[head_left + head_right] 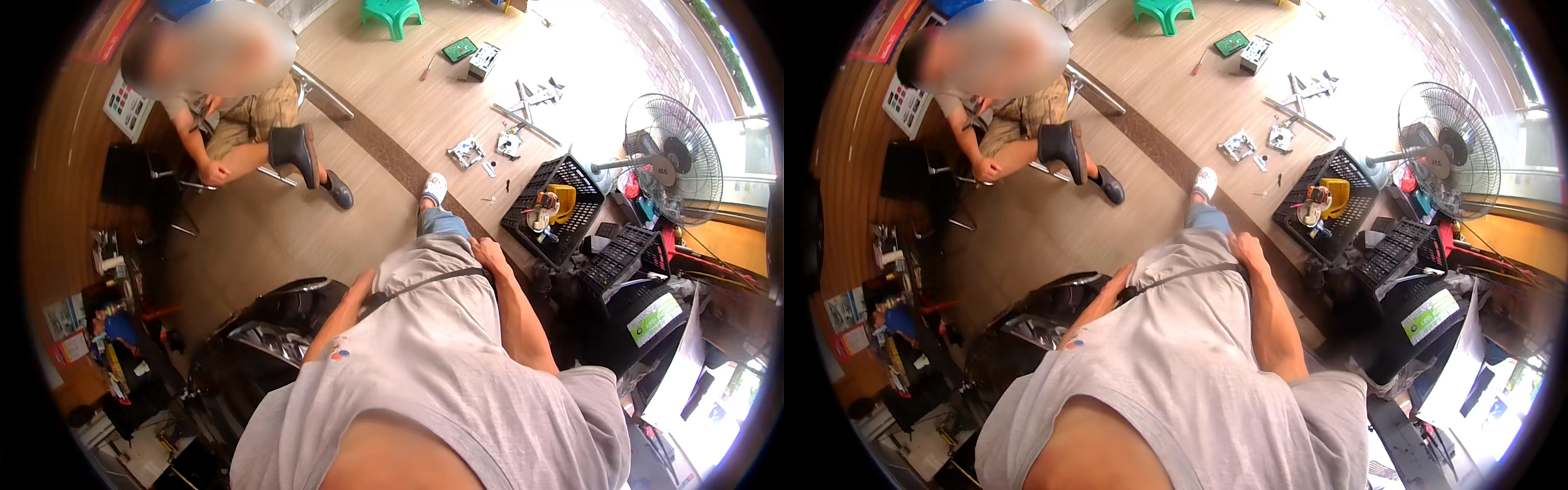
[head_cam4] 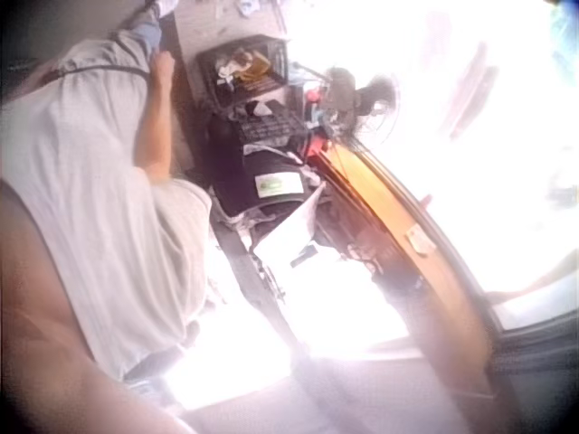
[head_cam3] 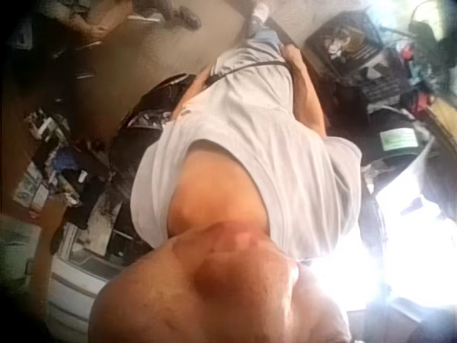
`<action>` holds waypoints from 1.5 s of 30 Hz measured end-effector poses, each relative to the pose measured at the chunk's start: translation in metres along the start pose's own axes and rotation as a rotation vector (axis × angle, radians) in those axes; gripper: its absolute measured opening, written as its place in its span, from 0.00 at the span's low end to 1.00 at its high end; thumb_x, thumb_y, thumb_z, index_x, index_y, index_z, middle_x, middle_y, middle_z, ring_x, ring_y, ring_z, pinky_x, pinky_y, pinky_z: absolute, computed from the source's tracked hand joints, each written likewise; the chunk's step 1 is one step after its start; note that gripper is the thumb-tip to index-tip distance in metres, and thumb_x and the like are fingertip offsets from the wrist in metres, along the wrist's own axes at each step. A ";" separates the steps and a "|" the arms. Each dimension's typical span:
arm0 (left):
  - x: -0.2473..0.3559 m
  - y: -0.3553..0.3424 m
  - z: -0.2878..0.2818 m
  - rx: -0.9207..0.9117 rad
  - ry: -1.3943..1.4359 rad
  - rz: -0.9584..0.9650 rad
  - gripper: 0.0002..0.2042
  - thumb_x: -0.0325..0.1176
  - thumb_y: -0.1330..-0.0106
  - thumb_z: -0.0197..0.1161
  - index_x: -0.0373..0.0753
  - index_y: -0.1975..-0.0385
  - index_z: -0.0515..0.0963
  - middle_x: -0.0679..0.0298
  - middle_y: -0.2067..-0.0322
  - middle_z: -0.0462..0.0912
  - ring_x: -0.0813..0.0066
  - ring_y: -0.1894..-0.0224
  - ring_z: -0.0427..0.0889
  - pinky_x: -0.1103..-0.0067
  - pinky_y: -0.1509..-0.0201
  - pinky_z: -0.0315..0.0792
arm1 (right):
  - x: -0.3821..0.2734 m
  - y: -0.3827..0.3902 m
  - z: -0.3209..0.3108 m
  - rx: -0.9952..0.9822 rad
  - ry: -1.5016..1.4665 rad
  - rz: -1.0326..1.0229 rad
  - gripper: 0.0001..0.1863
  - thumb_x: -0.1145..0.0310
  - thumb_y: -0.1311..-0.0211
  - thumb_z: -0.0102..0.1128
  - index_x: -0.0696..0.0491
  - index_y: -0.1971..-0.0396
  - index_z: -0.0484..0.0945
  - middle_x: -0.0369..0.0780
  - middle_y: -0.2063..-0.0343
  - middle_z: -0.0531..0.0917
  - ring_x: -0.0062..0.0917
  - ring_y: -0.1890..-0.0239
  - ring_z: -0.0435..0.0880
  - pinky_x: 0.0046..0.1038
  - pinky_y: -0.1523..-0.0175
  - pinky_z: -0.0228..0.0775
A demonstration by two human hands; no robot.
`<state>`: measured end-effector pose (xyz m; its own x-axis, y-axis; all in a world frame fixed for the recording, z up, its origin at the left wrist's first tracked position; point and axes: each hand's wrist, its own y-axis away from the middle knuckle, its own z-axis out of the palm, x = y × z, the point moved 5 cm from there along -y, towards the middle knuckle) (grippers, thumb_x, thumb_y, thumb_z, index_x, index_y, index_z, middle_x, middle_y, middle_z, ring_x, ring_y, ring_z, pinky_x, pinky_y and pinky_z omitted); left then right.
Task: The person assembles a car radio unit by hand while sitting on the floor, fitting a circuit board into the plastic housing and aligning the metal chassis components.
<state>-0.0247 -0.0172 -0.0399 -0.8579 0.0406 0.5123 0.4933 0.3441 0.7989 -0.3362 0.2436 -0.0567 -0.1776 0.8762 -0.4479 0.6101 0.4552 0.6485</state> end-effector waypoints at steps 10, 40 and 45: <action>0.147 -0.053 -0.128 0.142 -0.569 -0.095 0.18 0.38 0.27 0.49 0.34 0.54 0.85 0.38 0.52 0.85 0.35 0.47 0.83 0.50 0.45 0.74 | -0.107 -0.064 -0.079 -0.086 -0.007 -0.093 0.27 0.52 0.26 0.49 0.63 0.66 0.85 0.63 0.63 0.84 0.59 0.56 0.84 0.52 0.53 0.77; 0.522 -0.430 -0.375 -0.430 -1.170 0.225 0.32 0.61 0.32 0.60 0.31 0.52 0.85 0.40 0.50 0.85 0.42 0.44 0.84 0.56 0.40 0.77 | -0.300 -0.259 -0.142 0.369 -0.700 0.709 0.32 0.43 0.27 0.53 0.62 0.55 0.85 0.59 0.56 0.86 0.52 0.48 0.85 0.44 0.44 0.75; 0.576 -0.484 -0.390 -0.453 -1.184 0.301 0.30 0.57 0.29 0.57 0.30 0.56 0.86 0.37 0.54 0.85 0.40 0.46 0.83 0.55 0.42 0.77 | -0.300 -0.321 -0.188 0.373 -0.734 0.666 0.30 0.47 0.27 0.52 0.63 0.55 0.85 0.61 0.55 0.85 0.55 0.48 0.84 0.45 0.42 0.75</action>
<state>-0.7011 -0.5262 -0.0084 -0.1966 0.9375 0.2872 0.4920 -0.1591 0.8560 -0.6242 -0.1361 -0.0147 0.7140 0.5642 -0.4146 0.6334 -0.2680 0.7260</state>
